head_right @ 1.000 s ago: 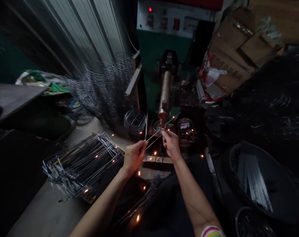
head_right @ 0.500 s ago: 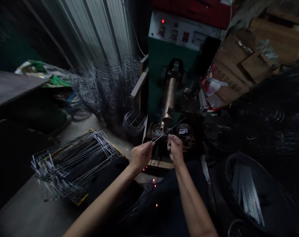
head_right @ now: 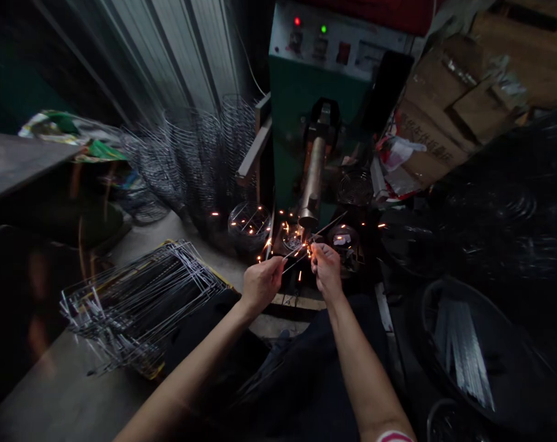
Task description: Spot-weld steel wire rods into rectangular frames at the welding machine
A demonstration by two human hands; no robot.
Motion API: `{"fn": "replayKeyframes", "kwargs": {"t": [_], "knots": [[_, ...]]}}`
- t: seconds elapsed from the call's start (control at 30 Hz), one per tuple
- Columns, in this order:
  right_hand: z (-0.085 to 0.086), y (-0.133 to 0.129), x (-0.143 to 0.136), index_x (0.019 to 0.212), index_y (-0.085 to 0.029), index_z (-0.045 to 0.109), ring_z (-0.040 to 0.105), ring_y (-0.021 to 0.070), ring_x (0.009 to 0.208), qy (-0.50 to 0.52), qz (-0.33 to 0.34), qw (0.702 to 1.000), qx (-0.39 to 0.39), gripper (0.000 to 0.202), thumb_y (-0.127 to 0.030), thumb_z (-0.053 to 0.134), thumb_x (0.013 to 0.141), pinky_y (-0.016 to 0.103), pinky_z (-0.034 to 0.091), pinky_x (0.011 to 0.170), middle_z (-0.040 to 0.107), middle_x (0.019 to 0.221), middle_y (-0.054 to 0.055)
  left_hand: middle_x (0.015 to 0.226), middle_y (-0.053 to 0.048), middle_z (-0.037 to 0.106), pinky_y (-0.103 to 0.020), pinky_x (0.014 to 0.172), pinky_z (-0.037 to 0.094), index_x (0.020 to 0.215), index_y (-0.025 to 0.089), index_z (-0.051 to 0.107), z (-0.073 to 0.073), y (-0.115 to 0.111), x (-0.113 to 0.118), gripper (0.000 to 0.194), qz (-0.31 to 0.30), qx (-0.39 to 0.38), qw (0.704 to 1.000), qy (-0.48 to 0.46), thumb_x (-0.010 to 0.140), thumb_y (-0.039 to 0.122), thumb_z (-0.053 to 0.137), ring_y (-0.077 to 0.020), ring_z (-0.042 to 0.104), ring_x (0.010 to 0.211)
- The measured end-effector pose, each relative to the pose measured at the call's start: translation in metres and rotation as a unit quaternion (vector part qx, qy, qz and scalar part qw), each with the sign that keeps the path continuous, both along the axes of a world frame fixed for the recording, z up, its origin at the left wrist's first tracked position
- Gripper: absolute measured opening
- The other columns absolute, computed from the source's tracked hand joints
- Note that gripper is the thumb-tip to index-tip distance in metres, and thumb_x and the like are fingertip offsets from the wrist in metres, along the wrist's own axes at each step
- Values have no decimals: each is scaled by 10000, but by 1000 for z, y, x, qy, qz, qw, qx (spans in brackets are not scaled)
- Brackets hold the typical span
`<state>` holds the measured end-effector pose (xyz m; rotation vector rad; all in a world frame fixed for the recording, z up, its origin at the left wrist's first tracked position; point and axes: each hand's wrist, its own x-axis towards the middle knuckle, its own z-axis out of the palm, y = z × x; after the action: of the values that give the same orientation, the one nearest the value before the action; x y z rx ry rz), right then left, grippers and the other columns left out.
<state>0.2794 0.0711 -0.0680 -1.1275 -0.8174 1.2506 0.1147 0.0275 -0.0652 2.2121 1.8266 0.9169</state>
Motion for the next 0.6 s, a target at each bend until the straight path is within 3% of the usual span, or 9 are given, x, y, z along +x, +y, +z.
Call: {"fn": "replayKeyframes", "kwargs": {"t": [0.1,0.2,0.37,0.5,0.6], "knots": [[0,-7,4,655,-182,486,323,26,367,-10,7,1000,-13,483,-557,790,667,151,201,337,448,499,-71,674,-42,689,-289,525,260,810,194,646,0,3,-1,308,-2,4,1000,3,986,308,421,-154,606,583],[-8,-33,5,695,-176,532,316,25,367,-55,23,997,-49,496,-620,753,679,140,200,339,444,500,-76,723,-44,702,-293,514,253,853,195,653,2,0,-5,295,-32,26,999,26,990,292,410,-157,612,598],[-52,-107,-5,644,-165,567,344,49,364,-150,177,964,-132,532,-664,749,614,156,246,358,460,462,-62,632,-35,624,-304,483,233,841,185,649,-3,-34,-30,321,-110,89,983,116,999,269,383,-151,572,550],[-81,-156,-23,641,-154,606,415,77,458,-188,265,934,-151,501,-639,732,636,169,317,431,515,528,-30,644,-43,617,-286,492,299,1005,179,669,-13,-76,-81,296,-150,65,979,125,982,214,376,-141,568,562],[-86,-176,-34,645,-158,633,462,110,517,-225,300,916,-142,473,-624,715,657,192,354,464,535,573,-9,694,-55,651,-263,571,389,996,192,694,-19,-96,-143,262,-51,18,998,35,943,259,446,-148,602,634]]}}
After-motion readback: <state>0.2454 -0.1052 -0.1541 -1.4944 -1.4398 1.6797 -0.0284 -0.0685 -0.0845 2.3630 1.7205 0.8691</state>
